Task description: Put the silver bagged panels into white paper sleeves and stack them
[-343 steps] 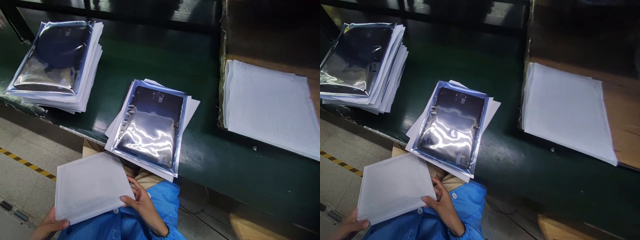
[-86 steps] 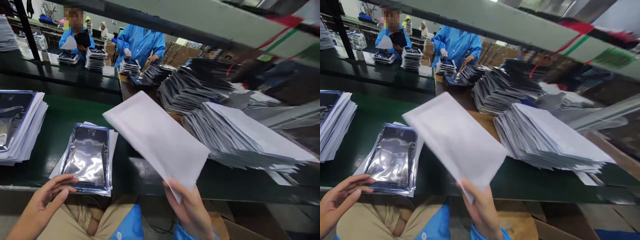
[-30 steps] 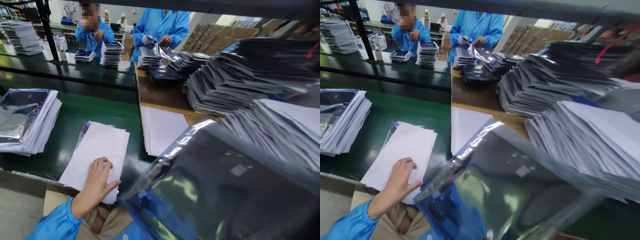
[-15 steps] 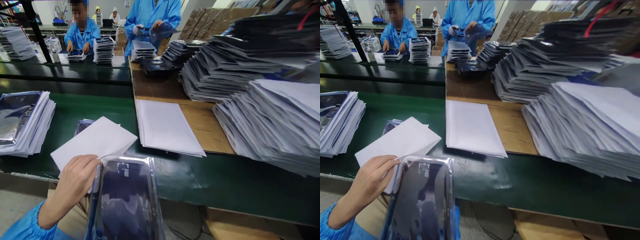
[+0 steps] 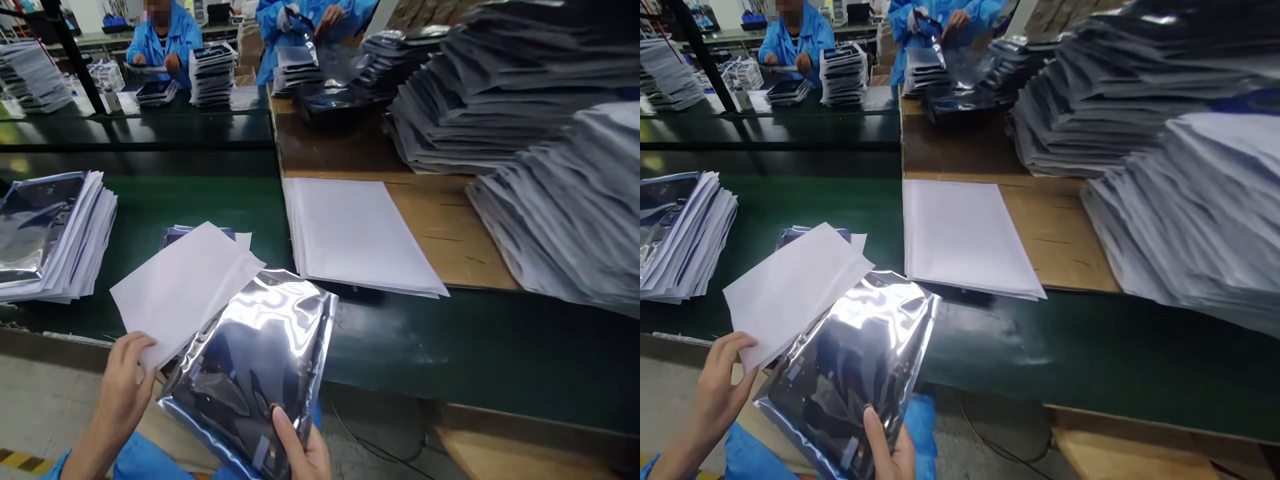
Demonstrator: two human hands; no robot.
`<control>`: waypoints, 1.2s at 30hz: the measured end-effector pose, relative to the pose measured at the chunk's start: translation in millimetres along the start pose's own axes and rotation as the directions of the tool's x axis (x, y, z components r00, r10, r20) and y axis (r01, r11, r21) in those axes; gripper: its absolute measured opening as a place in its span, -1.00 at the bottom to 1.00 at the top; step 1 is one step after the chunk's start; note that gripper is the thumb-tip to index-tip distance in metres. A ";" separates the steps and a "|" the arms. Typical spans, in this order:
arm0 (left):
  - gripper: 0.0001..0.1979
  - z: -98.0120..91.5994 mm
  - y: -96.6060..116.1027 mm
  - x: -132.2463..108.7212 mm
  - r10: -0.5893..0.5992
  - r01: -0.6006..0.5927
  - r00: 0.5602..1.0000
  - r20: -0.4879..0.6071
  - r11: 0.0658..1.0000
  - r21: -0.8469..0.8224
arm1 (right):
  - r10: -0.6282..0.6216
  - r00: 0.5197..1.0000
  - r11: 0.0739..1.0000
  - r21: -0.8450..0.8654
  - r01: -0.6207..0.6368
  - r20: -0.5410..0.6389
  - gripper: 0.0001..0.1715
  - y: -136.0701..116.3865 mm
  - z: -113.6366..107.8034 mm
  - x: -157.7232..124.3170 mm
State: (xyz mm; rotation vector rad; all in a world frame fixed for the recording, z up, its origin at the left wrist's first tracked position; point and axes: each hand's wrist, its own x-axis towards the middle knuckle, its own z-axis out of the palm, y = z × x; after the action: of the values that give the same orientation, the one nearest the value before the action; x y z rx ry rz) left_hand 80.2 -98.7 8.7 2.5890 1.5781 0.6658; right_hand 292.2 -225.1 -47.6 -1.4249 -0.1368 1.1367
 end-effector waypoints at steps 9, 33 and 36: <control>-0.95 5.0 1.1 -34.7 -0.219 0.212 0.976 -0.015 0.958 -0.191 | 0.169 0.986 0.978 0.122 -0.168 0.003 -0.54 -1.9 25.4 -11.4; -0.55 7.4 31.1 -71.1 -0.490 0.289 0.870 -0.048 0.588 -0.755 | 0.131 0.991 0.991 0.005 -0.131 0.002 -0.51 16.1 54.5 -27.9; -0.48 -4.8 26.5 -61.6 -0.820 0.434 0.533 0.209 0.053 -0.899 | 0.071 0.997 0.996 -0.059 -0.070 0.017 -0.50 37.7 60.4 -48.1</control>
State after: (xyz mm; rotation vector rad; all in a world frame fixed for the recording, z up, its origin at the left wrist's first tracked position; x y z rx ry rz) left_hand 76.6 -165.1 -1.3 0.7635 1.5324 1.3877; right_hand 206.7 -224.9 -38.5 -1.4808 -0.1354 1.2126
